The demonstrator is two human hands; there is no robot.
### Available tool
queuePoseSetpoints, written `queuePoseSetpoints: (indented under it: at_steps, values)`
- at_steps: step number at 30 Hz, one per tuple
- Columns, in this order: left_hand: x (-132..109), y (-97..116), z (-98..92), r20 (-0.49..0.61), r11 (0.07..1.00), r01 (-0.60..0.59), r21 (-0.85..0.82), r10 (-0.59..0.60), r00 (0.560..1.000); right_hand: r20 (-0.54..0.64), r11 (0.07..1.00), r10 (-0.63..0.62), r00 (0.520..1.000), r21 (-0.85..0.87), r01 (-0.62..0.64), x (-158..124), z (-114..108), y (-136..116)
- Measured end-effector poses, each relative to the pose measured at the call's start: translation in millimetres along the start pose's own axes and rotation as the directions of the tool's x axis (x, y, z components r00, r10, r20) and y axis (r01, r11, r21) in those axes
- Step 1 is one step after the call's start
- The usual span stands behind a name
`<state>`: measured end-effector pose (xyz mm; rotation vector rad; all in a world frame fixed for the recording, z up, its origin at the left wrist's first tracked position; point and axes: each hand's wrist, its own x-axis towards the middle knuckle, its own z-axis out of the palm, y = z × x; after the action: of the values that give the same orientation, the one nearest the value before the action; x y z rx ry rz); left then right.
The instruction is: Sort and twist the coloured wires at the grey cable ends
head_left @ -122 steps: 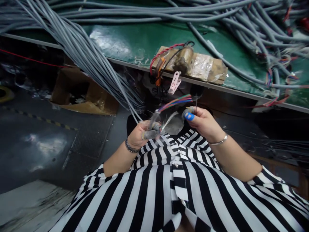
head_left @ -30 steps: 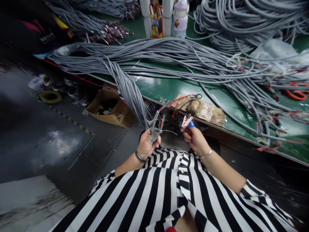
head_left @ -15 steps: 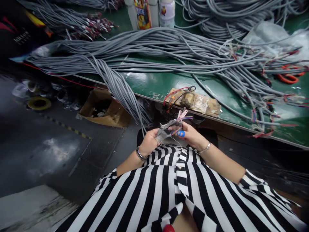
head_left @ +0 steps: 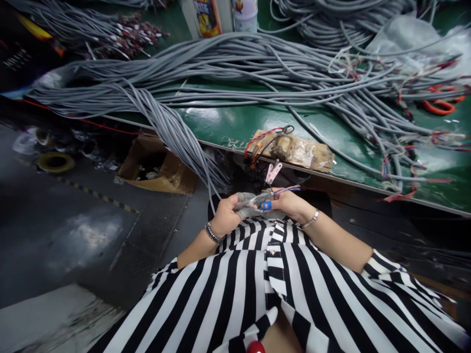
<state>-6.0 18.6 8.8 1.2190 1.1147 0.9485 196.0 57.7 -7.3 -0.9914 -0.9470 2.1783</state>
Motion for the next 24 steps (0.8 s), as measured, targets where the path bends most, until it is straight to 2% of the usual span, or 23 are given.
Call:
queuePoseSetpoints:
  at_steps: [4, 6, 10, 12, 15, 19, 24]
  values:
    - [6.3, -8.5, -8.0, 0.144, 0.986, 0.143, -0.091, -0.129, 0.981, 0.183, 0.995, 0.097, 0.978, -0.019, -0.095, 1.6, 3.6, 1.9]
    - [8.5, -12.0, -11.1, 0.177, 0.967, 0.182, -0.178, -0.15, 0.973, 0.194, 0.997, 0.076, 0.978, -0.012, -0.075, 6.1, 8.1, 2.9]
    - [5.0, -14.0, -15.0, 0.179, 0.912, 0.181, -0.369, -0.122, 0.976, -0.004, 0.997, -0.076, 0.997, -0.015, 0.076, 19.0, 10.4, 5.0]
    - [1.6, -12.4, -17.1, 0.159, 0.89, 0.158, -0.429, -0.098, 0.982, -0.146, 0.99, -0.133, 0.98, -0.06, 0.126, 23.5, 5.2, 7.0]
    - [0.0, -8.2, -21.1, 0.065, 0.88, 0.083, -0.468, -0.059, 0.996, -0.28, 0.989, -0.132, 0.951, -0.104, 0.107, 24.6, -4.9, 11.0]
    - [8.4, -1.0, -22.8, -0.057, 0.868, -0.027, -0.496, -0.002, 0.998, -0.278, 0.998, -0.055, 0.959, -0.007, 0.056, 20.3, -10.6, 12.3]
    - [28.8, 10.0, -11.5, -0.14, 0.853, -0.107, -0.51, 0.041, 0.989, -0.266, 0.989, -0.059, 0.962, 0.116, 0.093, 14.8, -8.3, 1.5]
